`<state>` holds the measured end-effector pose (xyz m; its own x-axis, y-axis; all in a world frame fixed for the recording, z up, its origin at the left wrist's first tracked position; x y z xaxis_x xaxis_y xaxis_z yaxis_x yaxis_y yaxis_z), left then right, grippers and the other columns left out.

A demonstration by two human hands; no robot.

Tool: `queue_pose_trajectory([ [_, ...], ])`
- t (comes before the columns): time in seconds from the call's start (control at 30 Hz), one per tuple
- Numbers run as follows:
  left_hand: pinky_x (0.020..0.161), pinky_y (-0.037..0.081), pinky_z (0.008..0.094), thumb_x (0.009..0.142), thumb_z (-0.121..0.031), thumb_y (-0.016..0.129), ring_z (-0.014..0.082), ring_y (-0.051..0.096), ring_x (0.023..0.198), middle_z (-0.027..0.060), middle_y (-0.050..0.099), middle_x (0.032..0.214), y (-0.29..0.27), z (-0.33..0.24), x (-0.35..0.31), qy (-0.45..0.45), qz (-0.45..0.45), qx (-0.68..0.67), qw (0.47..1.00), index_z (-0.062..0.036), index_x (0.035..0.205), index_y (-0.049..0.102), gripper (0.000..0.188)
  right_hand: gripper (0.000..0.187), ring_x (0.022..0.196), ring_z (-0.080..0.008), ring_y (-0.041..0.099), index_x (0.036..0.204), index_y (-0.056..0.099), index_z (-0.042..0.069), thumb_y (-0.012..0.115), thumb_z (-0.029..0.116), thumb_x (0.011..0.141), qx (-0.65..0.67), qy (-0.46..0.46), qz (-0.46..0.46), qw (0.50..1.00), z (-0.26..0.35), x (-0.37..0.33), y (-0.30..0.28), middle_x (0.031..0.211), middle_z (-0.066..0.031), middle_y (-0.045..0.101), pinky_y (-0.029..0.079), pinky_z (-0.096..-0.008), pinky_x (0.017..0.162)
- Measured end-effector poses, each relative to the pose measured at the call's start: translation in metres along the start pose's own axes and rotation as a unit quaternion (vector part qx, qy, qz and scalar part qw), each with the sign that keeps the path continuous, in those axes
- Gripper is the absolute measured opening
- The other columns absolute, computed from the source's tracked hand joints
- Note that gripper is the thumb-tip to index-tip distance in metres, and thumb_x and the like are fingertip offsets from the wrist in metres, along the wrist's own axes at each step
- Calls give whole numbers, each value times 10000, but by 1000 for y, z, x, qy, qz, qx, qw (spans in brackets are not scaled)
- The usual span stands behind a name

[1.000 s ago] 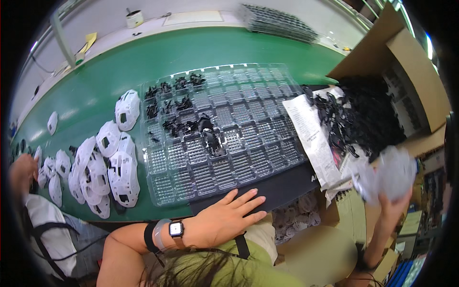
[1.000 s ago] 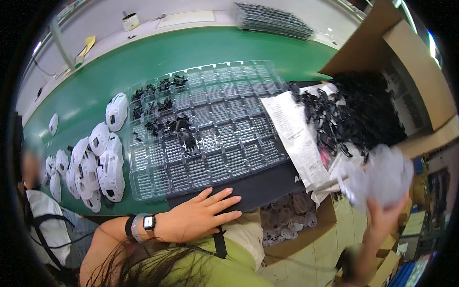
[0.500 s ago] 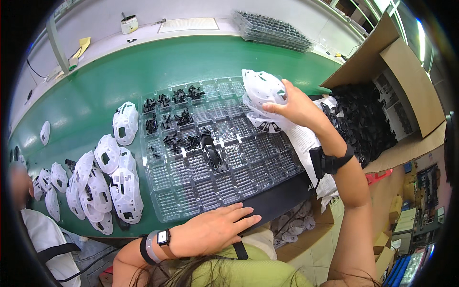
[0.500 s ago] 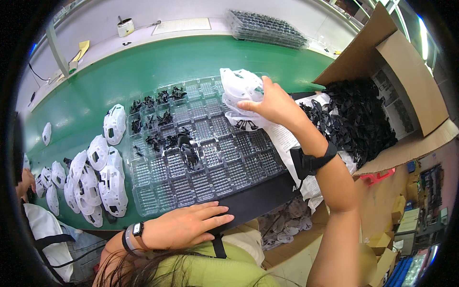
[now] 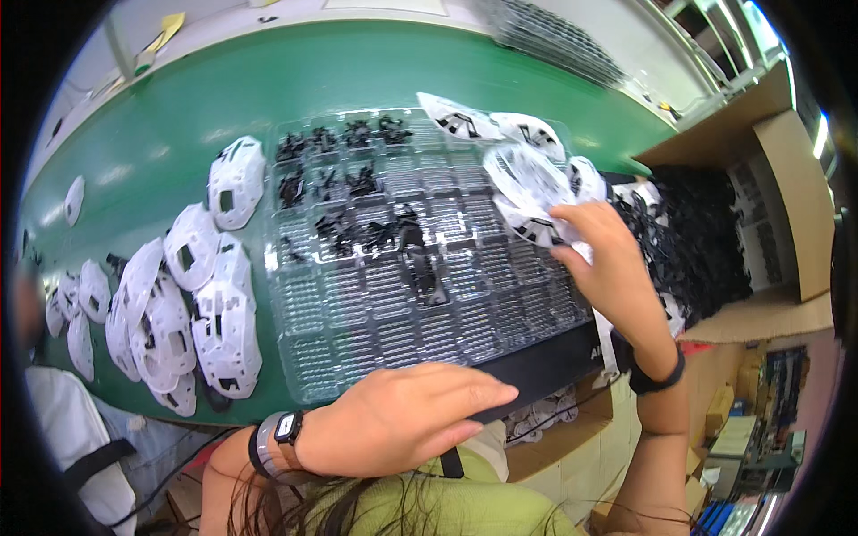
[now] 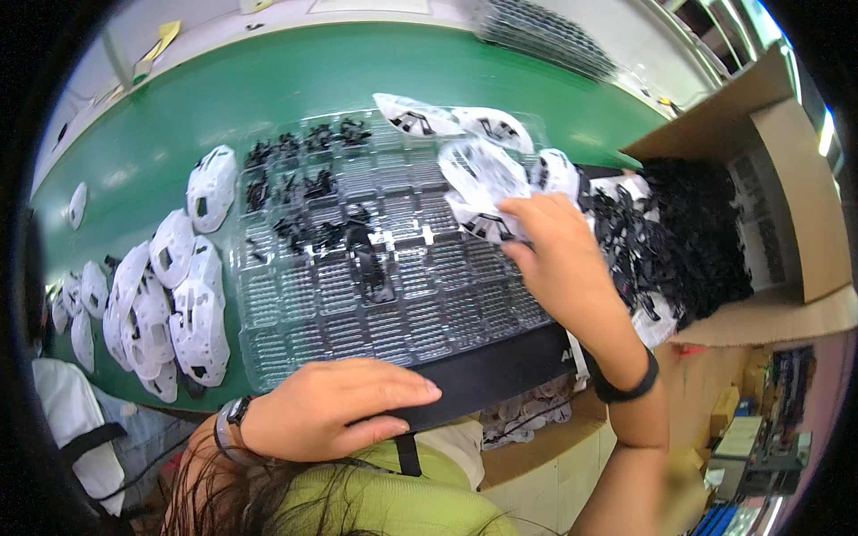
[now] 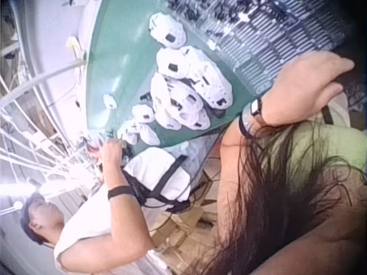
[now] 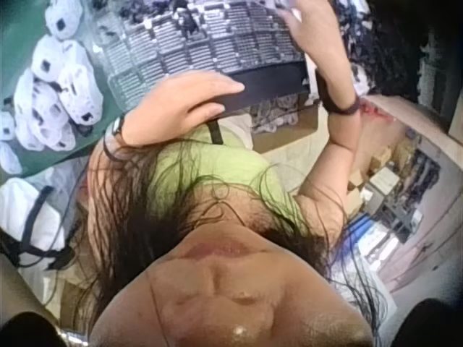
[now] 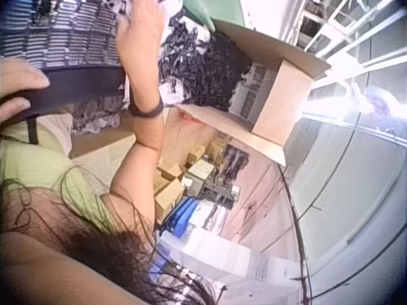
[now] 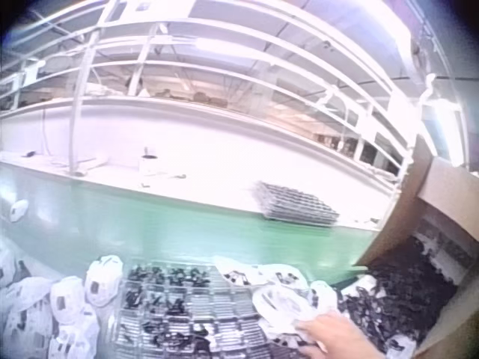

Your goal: The person is assembling computer mouse shells by inserting small black components into white plastic mouse housings at a factory workstation.

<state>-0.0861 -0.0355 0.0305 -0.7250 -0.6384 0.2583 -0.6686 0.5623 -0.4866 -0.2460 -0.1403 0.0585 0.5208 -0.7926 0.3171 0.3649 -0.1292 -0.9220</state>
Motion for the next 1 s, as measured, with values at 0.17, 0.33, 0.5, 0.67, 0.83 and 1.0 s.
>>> queue_pose_trajectory([
  [0.17,975,344,369,674,-67,697,325,438,1162,187,430,1268,-38,2,-5,-28,-226,53,972,-28,1229,442,612,370,836,-310,518,1015,538,26,649,13,662,83,45,90,991,44,-2,-21,873,-142,549,414,-371,747],
  [0.33,883,391,395,649,-72,696,326,515,971,166,524,1077,-36,9,-12,-91,-206,136,965,-38,1227,431,637,373,756,-256,556,997,582,16,671,56,637,237,-92,135,958,120,12,-19,868,-121,584,428,-318,692],
  [0.5,758,439,290,729,-72,685,138,542,905,81,565,994,-69,41,-70,-201,-441,-154,861,6,1108,452,452,250,866,-164,566,1026,575,2,552,111,802,264,17,-7,964,72,47,-7,967,-97,602,427,-280,755],
  [0.67,849,446,321,737,-41,661,200,541,970,115,519,1086,-92,42,-82,-120,-551,-305,768,32,1151,401,494,241,803,-280,572,967,563,-15,612,50,740,122,-112,-48,985,84,60,58,856,-156,586,456,-351,730],
  [0.83,850,454,344,721,-57,671,217,529,1007,128,488,1134,-97,45,-79,-85,-565,-300,764,26,1236,333,622,242,717,-271,559,952,561,6,621,21,718,217,26,73,973,64,66,72,804,-141,575,455,-333,688],
  [1.0,833,465,351,743,-132,667,210,538,983,122,487,1129,-99,47,-83,-100,-588,-289,749,18,1262,295,656,254,738,-264,563,972,555,2,621,32,728,93,45,122,987,52,41,67,851,-132,569,446,-303,658],
])
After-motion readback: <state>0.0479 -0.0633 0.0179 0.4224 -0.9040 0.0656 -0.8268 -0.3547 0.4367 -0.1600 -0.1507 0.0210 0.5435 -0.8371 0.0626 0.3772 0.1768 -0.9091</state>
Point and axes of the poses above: each hand's wrist, its own x-axis towards the middle knuckle, its own y-axis out of the palm, z = x × y, the point moved 7 cm from there along x, towards the middle knuckle
